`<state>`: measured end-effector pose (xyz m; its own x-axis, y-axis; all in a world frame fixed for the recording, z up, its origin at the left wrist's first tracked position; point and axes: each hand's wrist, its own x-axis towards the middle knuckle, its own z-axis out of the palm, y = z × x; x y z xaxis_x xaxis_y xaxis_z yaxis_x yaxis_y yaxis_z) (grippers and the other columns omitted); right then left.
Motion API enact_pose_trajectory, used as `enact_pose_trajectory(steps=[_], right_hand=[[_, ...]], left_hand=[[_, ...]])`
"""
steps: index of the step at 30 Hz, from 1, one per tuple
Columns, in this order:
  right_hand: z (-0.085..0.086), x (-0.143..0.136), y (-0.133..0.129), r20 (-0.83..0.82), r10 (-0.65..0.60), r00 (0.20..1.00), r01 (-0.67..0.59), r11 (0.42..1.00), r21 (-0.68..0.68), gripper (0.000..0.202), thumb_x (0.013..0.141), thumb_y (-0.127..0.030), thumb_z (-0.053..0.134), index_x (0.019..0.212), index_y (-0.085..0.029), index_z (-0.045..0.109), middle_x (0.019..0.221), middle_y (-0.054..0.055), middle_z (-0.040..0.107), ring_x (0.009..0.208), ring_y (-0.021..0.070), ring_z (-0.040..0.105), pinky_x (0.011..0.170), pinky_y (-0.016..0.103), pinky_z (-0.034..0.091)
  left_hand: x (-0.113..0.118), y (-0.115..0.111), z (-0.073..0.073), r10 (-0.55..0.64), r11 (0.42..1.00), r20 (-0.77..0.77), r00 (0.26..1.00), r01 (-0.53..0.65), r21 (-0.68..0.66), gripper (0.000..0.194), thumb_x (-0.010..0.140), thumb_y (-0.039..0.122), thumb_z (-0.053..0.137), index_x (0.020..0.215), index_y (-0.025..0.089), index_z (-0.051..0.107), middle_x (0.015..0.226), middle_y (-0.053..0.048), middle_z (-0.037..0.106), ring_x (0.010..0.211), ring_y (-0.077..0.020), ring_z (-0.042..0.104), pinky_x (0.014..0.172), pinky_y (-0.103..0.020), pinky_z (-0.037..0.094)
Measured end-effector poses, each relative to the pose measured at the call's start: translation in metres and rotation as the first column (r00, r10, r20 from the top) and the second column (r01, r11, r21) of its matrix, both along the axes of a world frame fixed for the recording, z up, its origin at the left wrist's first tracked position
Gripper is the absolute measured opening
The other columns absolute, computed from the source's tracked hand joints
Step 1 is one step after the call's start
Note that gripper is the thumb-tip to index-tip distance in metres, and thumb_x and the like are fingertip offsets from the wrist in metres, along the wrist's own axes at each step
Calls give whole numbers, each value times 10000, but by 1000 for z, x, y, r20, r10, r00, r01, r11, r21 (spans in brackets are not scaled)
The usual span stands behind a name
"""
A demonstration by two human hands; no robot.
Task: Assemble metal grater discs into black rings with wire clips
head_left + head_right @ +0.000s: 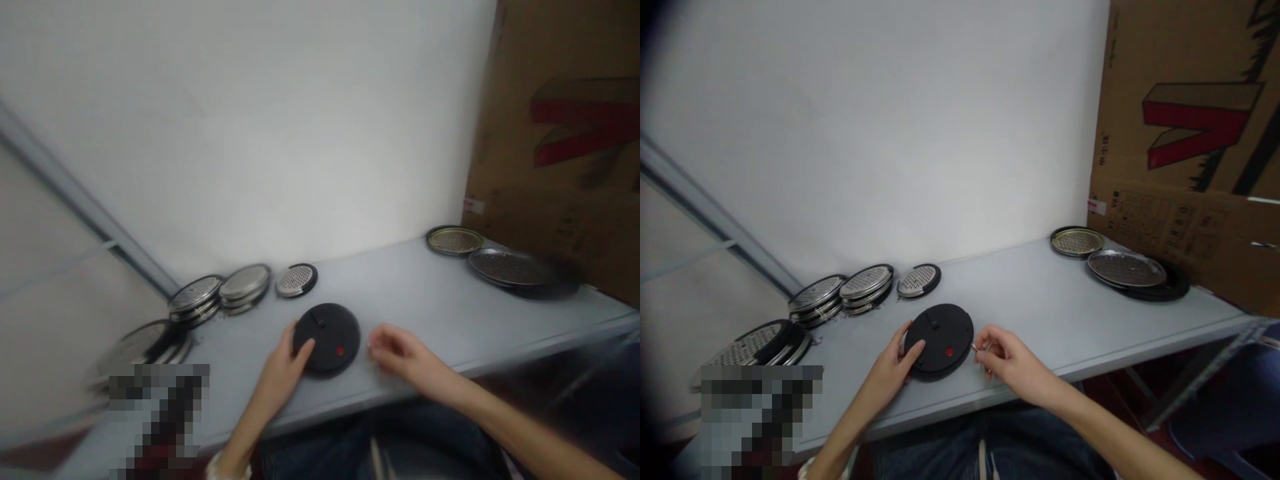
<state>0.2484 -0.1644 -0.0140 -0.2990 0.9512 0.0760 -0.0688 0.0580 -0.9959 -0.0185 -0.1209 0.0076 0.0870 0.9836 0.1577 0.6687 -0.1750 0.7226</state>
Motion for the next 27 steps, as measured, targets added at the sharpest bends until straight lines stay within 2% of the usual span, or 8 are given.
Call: enact_pose_trajectory(steps=[3,6,9,13,16,19,23,27], right_hand=[[1,-3,2,44,9,999,-10,1000,11,234,872,-403,651,931,-178,628,688,-26,565,644,130,552,615,248,417],[5,-9,2,88,45,995,-48,998,33,209,869,-359,637,915,-159,678,718,0,614,657,138,572,643,261,432],[8,-15,0,123,70,990,-76,996,49,215,882,-351,614,896,-151,693,723,15,640,671,152,591,661,273,444],[10,-19,-5,206,21,978,-40,995,89,224,910,-364,599,879,-161,689,738,32,684,709,173,612,674,282,439],[11,-19,-9,212,21,977,-44,993,106,272,934,-408,581,849,-168,678,742,35,698,713,177,618,673,284,432],[11,-15,-12,211,29,977,-53,992,111,356,949,-482,558,820,-171,672,729,37,697,706,176,615,662,284,426],[8,-7,-10,177,-4,984,-15,994,104,407,935,-554,563,864,-170,676,720,38,700,701,178,616,686,294,441],[5,1,-5,109,-57,992,46,994,104,433,916,-588,576,884,-166,669,700,37,699,695,179,625,696,297,451]], left_hand=[[0,-5,3,9,999,-231,973,-20,-44,680,950,507,459,1497,114,370,747,-40,695,719,-251,690,701,-344,508],[0,-9,6,78,997,-433,898,-65,45,603,982,447,425,1502,147,378,771,-48,692,727,-242,689,697,-323,487],[-1,-7,8,106,981,-468,877,-16,192,479,994,411,412,1402,180,506,917,-82,710,822,-232,688,783,-343,516],[-1,12,10,-39,922,-437,899,201,332,403,980,189,363,1316,162,584,1192,-132,661,1113,-233,621,1011,-420,486],[1,35,17,-262,878,-466,845,409,248,417,945,106,388,1280,194,620,1316,-110,615,1237,-215,557,1090,-406,439],[4,55,28,-419,842,-490,765,529,107,302,938,165,499,1188,199,666,1217,-92,677,1137,-216,615,1058,-392,458],[1,65,42,-444,832,-544,712,553,44,220,916,183,566,1098,183,690,1107,-92,704,1042,-221,650,974,-359,482],[-4,53,45,-420,838,-576,701,543,50,195,925,232,574,1084,193,680,1063,-83,702,973,-217,657,903,-331,493]])
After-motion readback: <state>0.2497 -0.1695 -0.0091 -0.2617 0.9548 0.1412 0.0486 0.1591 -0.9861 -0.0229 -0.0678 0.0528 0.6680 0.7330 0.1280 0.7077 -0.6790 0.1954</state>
